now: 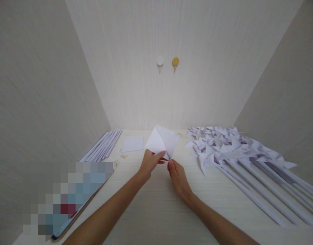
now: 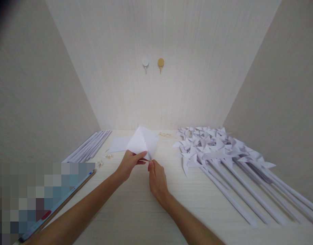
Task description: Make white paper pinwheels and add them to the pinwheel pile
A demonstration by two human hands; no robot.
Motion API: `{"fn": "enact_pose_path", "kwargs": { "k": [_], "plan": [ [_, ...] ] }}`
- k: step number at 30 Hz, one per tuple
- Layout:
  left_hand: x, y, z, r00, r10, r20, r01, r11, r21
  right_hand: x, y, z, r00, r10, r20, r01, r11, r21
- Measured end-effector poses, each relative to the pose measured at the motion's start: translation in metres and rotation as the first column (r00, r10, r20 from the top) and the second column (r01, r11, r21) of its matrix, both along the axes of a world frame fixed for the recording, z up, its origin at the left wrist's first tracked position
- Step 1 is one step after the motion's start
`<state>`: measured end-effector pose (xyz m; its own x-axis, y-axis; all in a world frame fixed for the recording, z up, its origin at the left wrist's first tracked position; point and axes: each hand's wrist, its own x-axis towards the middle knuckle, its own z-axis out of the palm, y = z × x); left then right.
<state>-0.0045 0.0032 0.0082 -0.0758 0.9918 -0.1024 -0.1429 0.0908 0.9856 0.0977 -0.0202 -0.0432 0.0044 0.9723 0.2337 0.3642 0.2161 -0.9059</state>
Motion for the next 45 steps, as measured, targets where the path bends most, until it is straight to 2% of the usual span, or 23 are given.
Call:
{"fn": "enact_pose_path", "kwargs": {
  "k": [13,29,36,45],
  "plan": [
    [0.0,0.001,-0.002,1.0,0.0,-0.011,0.0,1.0,0.001,-0.001,0.0,0.001,1.0,-0.015,0.009,0.015,1.0,0.018],
    [0.001,0.001,-0.007,0.996,-0.054,-0.066,0.055,0.998,0.013,-0.001,0.002,0.0,0.999,-0.031,-0.026,0.031,1.0,-0.001],
    [0.003,0.0,-0.009,0.993,-0.088,-0.078,0.088,0.996,0.0,-0.002,0.004,-0.005,0.994,-0.035,-0.099,0.035,0.999,-0.007],
    [0.003,0.0,-0.011,0.99,-0.099,-0.105,0.101,0.995,0.014,-0.002,0.004,-0.003,0.996,-0.055,-0.067,0.056,0.998,0.014]
  ]
}}
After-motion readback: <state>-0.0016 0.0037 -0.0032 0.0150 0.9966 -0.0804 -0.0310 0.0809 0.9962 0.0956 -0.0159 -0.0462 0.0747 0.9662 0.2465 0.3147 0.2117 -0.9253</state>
